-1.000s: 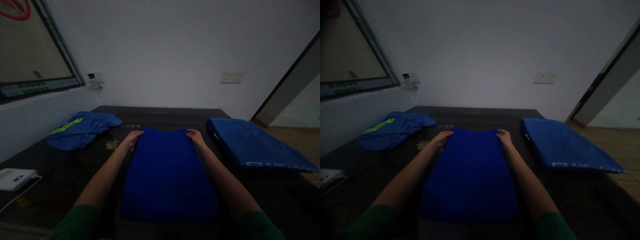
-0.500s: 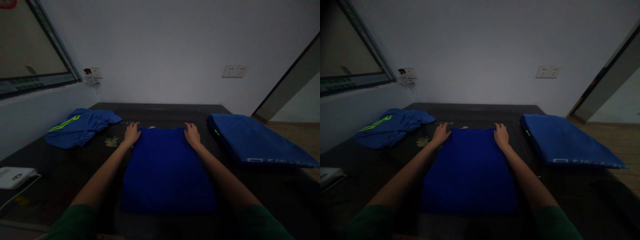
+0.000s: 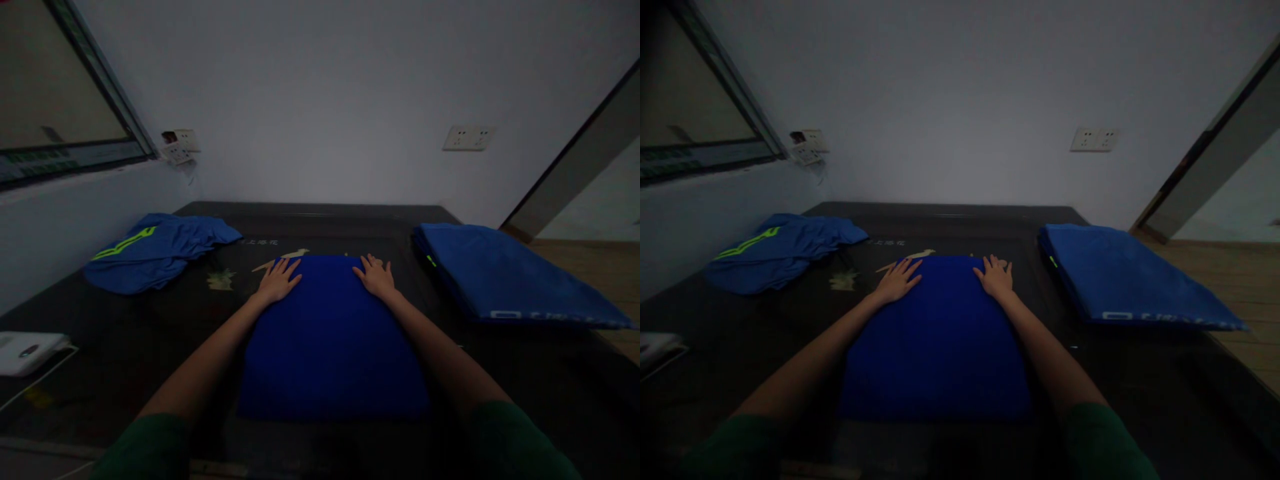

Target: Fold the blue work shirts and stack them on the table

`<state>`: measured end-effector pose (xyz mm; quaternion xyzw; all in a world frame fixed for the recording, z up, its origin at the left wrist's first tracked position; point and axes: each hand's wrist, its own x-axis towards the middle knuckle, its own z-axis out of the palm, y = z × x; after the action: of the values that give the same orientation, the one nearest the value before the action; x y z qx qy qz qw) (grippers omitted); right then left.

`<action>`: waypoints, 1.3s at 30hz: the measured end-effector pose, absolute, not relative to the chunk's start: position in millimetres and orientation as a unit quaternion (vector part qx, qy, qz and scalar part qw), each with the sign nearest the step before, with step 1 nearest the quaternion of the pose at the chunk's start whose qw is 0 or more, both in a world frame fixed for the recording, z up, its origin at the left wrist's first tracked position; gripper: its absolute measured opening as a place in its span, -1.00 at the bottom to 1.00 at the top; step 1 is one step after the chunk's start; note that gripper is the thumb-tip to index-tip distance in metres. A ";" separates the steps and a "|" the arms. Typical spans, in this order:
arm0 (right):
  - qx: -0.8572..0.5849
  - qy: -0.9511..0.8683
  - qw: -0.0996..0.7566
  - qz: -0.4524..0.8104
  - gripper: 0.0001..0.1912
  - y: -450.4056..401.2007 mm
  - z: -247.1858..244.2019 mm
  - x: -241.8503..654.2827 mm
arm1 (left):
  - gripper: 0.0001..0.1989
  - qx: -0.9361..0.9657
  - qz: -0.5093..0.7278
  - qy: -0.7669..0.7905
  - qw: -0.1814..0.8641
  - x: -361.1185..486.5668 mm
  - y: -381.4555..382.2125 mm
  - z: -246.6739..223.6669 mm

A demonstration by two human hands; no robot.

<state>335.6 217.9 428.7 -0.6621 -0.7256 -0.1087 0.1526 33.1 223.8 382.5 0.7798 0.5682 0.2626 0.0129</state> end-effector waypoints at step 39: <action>-0.660 -0.713 0.234 -0.034 -0.57 -31.8 358.3 366.1 | -0.32 0.521 0.502 0.604 0.335 8.6 -56.9 313.3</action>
<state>366.1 -31.8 358.3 -0.6597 -0.7132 -0.0342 0.2343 8.6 -56.9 313.3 0.5213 0.6037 0.5015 0.3350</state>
